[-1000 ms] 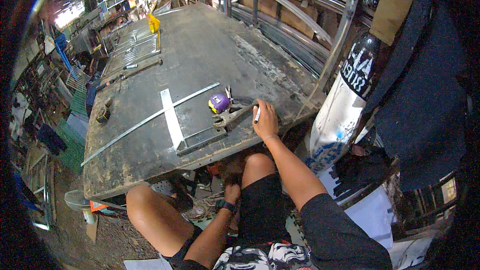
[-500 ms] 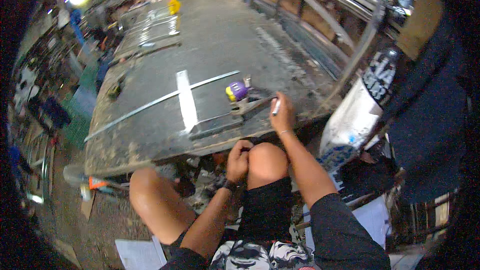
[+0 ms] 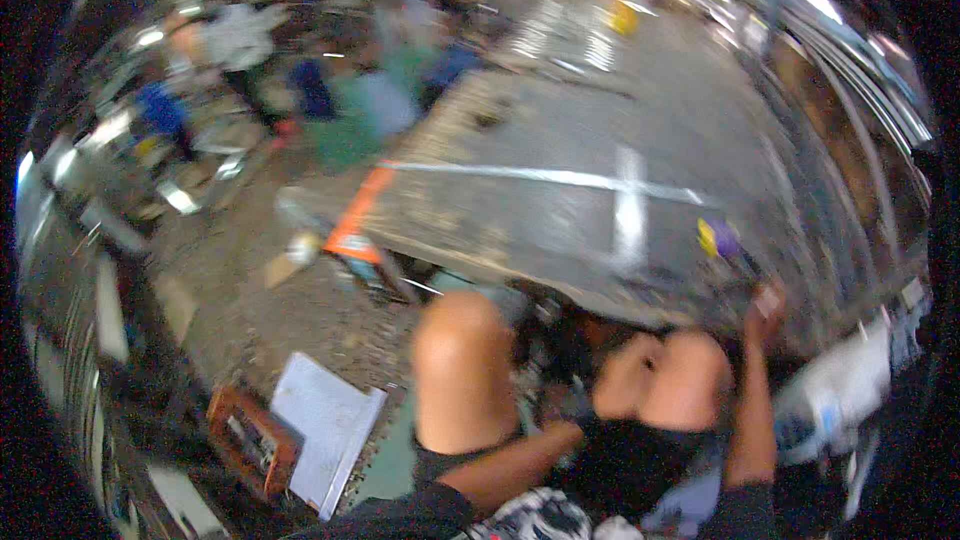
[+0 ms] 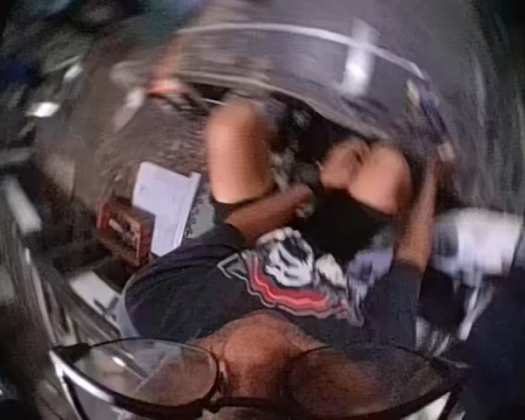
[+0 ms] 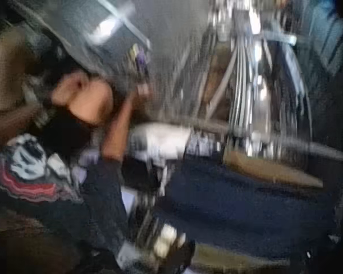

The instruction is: The person measures a large metal sheet on a workbench using a tape measure and a metal square, then marks measurement points with a marker. They reposition the tools to take additional measurements and make further marks on the sheet.

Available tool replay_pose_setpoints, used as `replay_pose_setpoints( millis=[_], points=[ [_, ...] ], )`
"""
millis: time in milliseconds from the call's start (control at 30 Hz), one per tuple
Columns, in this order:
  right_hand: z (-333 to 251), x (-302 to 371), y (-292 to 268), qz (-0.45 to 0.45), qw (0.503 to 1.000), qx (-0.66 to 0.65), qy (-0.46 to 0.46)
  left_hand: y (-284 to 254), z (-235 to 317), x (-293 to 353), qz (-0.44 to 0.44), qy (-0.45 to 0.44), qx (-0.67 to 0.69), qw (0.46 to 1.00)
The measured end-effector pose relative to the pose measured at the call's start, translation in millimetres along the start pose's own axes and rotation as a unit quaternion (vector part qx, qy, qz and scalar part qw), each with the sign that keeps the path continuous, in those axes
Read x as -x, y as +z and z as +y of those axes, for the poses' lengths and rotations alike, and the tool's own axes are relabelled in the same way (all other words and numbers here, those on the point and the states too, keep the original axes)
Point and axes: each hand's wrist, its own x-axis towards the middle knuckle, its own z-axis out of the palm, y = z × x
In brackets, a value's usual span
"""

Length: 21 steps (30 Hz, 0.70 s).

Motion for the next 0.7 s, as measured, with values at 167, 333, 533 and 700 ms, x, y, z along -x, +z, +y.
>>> replay_pose_setpoints(
  millis=[167,333,533,700],
  points=[
    [56.6,7.4,10.0,-0.111,0.984,0.111,0.089,-21.8,-3.4,-10.8,0.120,0.135,-0.008,0.984],
    [80.7,10.8,-2.3,-0.131,0.976,0.136,0.109,-43.4,-23.7,-17.2,0.041,0.029,-0.037,0.998],
    [46.2,13.9,-9.1,-0.090,0.990,0.108,0.017,-53.1,-36.7,0.7,0.088,-0.007,-0.083,0.993],
    [42.3,-8.7,-16.7,-0.096,0.986,0.130,0.048,-57.4,-39.5,-25.9,0.092,-0.044,0.001,0.995]
  ],
)
